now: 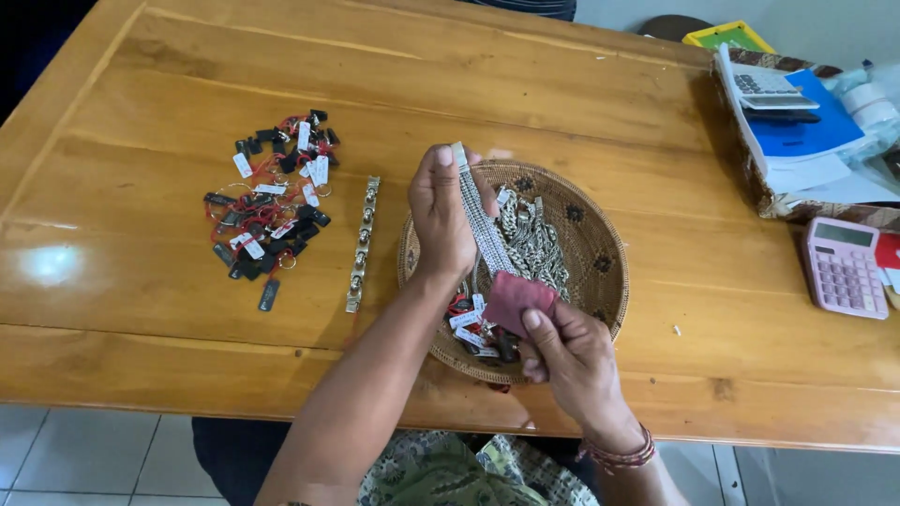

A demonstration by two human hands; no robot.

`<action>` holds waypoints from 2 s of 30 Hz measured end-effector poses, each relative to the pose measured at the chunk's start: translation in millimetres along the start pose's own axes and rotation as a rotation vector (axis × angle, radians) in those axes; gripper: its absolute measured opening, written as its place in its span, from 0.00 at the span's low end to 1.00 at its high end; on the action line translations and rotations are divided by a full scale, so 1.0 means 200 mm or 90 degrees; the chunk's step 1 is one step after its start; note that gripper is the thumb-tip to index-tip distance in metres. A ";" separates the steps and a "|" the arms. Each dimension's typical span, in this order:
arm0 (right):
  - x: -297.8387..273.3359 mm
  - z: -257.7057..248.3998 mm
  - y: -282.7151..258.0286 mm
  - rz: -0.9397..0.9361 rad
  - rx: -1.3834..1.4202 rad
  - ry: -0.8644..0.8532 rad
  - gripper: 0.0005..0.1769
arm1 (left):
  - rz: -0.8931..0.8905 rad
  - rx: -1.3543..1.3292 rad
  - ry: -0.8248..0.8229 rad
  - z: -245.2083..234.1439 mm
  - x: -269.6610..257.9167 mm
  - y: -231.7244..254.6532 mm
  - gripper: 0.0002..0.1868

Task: A person is polishing a silver bracelet using a small pink polishing cloth at a wooden workbench.

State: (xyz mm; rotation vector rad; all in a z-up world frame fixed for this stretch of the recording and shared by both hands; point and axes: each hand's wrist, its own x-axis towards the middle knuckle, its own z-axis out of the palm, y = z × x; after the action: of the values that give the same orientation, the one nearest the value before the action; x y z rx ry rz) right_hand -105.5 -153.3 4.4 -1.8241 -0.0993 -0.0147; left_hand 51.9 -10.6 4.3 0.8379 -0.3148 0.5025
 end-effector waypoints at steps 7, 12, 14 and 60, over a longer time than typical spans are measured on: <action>0.01 0.06 -0.08 -0.015 0.095 -0.105 0.15 | 0.007 0.003 0.035 -0.02 0.02 -0.02 0.17; 0.02 0.04 -0.09 0.009 0.174 -0.111 0.23 | -0.011 -0.003 0.023 -0.03 0.01 -0.02 0.16; 0.02 0.05 -0.11 0.001 0.211 -0.132 0.14 | -0.017 0.001 0.042 -0.04 0.03 0.00 0.17; 0.13 0.16 -0.13 0.006 0.262 -0.008 0.15 | 0.022 0.001 -0.150 0.03 -0.03 0.05 0.21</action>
State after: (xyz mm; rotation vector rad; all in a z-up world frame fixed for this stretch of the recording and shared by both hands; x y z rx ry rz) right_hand -83.9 -114.7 23.7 -1.4132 -0.0947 0.0218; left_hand 40.8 -10.2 11.8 0.8963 -0.5463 0.4369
